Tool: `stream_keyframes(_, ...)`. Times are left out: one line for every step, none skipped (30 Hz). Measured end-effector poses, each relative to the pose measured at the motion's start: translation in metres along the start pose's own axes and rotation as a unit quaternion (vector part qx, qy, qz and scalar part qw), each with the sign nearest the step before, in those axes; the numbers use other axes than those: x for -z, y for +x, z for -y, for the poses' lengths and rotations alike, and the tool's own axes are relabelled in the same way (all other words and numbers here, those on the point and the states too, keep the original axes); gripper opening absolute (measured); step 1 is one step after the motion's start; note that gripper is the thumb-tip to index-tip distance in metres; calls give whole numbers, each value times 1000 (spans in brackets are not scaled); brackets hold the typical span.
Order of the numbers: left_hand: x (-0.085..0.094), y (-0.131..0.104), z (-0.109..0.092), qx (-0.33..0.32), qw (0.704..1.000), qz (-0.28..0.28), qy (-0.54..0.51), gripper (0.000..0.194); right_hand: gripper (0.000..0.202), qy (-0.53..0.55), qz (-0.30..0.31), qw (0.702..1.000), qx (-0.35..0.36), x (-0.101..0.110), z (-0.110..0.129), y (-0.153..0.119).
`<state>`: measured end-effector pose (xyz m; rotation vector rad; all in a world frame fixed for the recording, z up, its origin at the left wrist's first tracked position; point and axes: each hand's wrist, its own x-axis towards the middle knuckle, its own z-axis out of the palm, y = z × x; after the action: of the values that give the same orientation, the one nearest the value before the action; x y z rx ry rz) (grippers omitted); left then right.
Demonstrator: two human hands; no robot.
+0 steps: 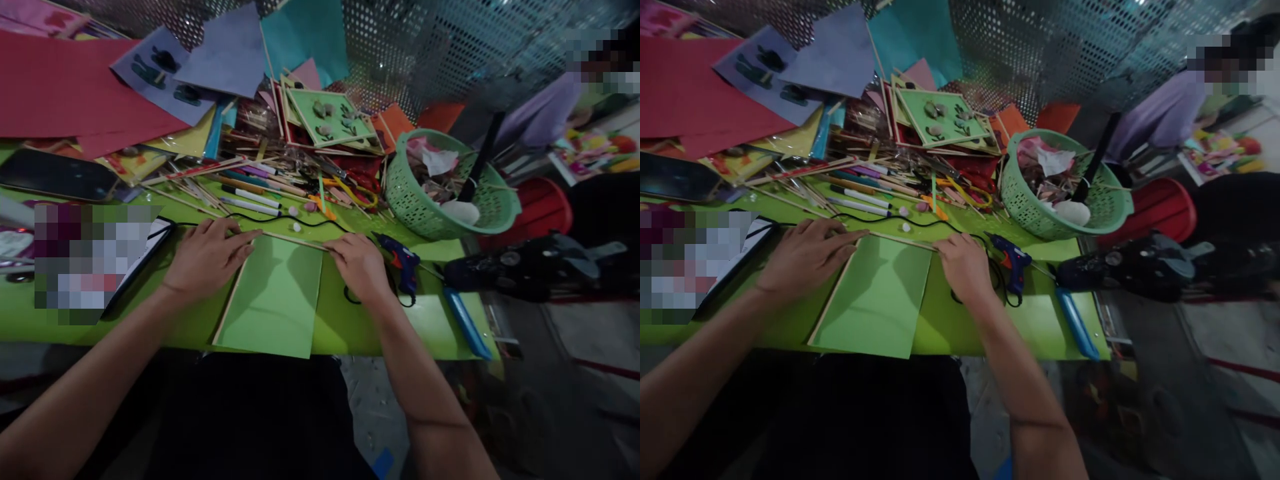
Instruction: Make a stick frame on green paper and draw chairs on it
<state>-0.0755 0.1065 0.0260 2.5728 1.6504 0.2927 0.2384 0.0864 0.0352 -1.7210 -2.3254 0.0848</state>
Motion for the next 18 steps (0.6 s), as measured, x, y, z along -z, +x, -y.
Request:
stream_keyframes(-1,0,0,-1,1000,1,2,50,29,1,1,1000,-2,0,0,1)
stream_keyframes(-2,0,1,-1,1000,-1,2,49,28,2,1,1000,-4,0,0,2)
stream_keyframes(-2,0,1,-2,1000,-4,0,49,27,2,0,1000,-5,0,0,3)
stream_keyframes(-3,0,1,-3,1000,-5,0,50,26,2,-2,1000,-6,0,0,4)
stream_keyframes(-3,0,1,-2,1000,-6,-1,50,25,2,-4,1000,-8,0,-1,5)
stream_keyframes(-2,0,1,-1,1000,-5,0,50,25,1,-7,1000,-10,-1,-1,6)
stream_keyframes(-2,0,1,0,1000,-3,1,50,24,0,-9,1000,-11,-1,-1,7)
stream_keyframes(-1,0,0,-1,1000,3,1,50,23,-2,-11,1000,-12,-1,-1,8)
stream_keyframes(0,0,0,1,1000,6,0,50,22,-4,-10,1000,-13,-1,-1,9)
stream_keyframes(0,0,-1,2,1000,7,-2,50,22,-5,-10,1000,-14,-2,-1,10)
stream_keyframes(0,0,-1,2,1000,8,-5,50,21,-5,-9,1000,-16,-2,-1,10)
stream_keyframes(0,0,-1,3,1000,8,-7,50,21,-5,-9,1000,-18,-2,0,11)
stream_keyframes(0,1,-1,4,1000,6,-8,49,20,-6,-9,1000,-20,-3,0,12)
stream_keyframes(-1,1,0,2,1000,5,-7,50,20,-6,-9,1000,-23,-3,0,12)
stream_keyframes(-2,1,0,0,1000,4,-5,50,20,-6,-7,1000,-27,-2,1,13)
stream_keyframes(-2,1,1,-3,1000,3,-2,50,19,-6,-4,1000,-30,-2,1,13)
stream_keyframes(-3,0,1,-5,1000,0,1,50,18,-7,0,999,-34,-2,2,14)
stream_keyframes(-3,0,1,-8,1000,-3,4,50,16,-7,5,999,-37,-2,3,15)
